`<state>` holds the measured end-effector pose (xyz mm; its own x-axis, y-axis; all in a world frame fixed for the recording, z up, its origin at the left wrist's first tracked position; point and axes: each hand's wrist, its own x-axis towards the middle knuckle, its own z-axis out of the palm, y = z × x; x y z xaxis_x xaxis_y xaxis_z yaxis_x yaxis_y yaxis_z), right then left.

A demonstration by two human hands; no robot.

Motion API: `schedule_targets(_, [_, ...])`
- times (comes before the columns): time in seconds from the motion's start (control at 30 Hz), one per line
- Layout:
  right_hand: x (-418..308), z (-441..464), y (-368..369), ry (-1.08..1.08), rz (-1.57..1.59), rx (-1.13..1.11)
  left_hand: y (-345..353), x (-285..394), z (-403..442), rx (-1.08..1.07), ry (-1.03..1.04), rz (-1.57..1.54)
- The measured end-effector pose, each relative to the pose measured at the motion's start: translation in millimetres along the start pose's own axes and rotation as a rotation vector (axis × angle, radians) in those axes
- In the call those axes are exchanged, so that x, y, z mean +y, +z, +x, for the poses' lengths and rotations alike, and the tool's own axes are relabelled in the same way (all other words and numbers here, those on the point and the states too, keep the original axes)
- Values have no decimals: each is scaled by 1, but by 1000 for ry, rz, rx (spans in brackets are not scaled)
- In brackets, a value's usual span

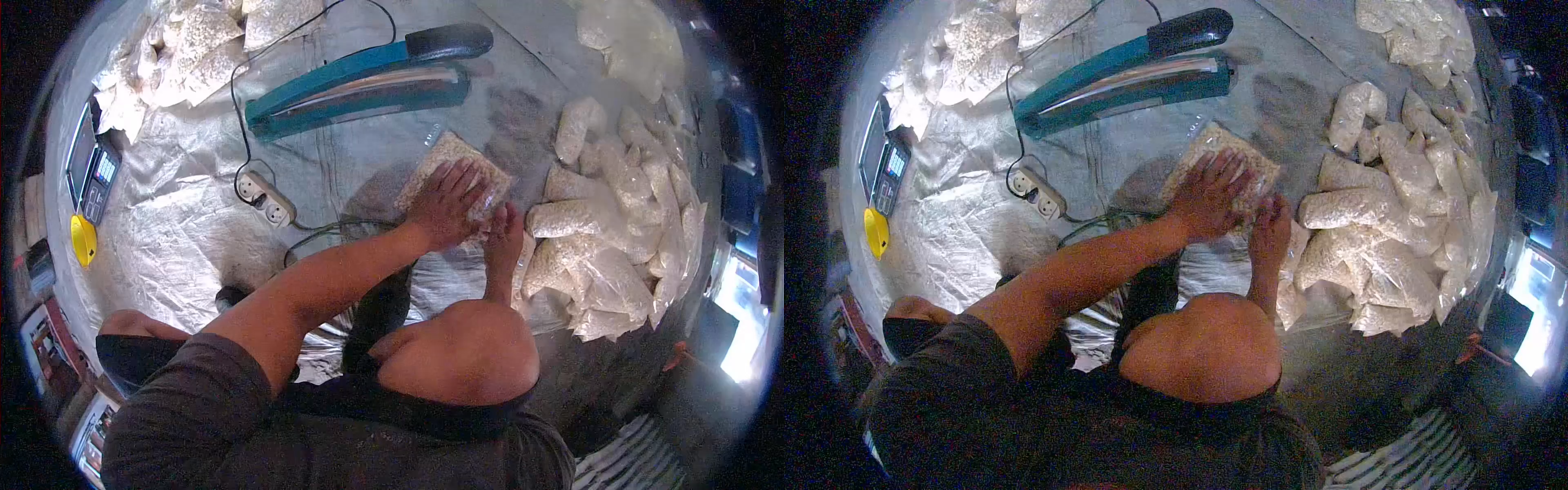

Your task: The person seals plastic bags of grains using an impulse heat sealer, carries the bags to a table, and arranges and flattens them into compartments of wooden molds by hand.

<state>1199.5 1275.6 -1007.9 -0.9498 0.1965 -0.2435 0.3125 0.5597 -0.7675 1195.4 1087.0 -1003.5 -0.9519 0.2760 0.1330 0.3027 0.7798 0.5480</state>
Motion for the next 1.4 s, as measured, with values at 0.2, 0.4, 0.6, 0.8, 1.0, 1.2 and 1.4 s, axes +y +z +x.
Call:
schedule_targets(0.2, [-1,1,5,69,86,28,-1,-10,2,-27,9,33])
schedule_targets(0.4, [11,2,13,-96,-79,88,-12,-15,10,2,30,14])
schedule_targets(0.6, [-17,-3,14,155,-177,53,-135,-21,-48,-557,235,-322])
schedule_targets(0.8, [-39,13,28,109,-312,-32,-336,-48,-162,-962,-131,-151])
schedule_targets(1.0, [-51,4,46,112,-202,-14,-340,-72,-188,-792,-240,-157])
schedule_targets(1.2, [-72,-10,61,437,508,-152,-385,-40,-175,-771,-482,-419])
schedule_targets(1.4, [-122,-27,87,-415,-328,-133,-385,-13,-238,-455,-793,-582])
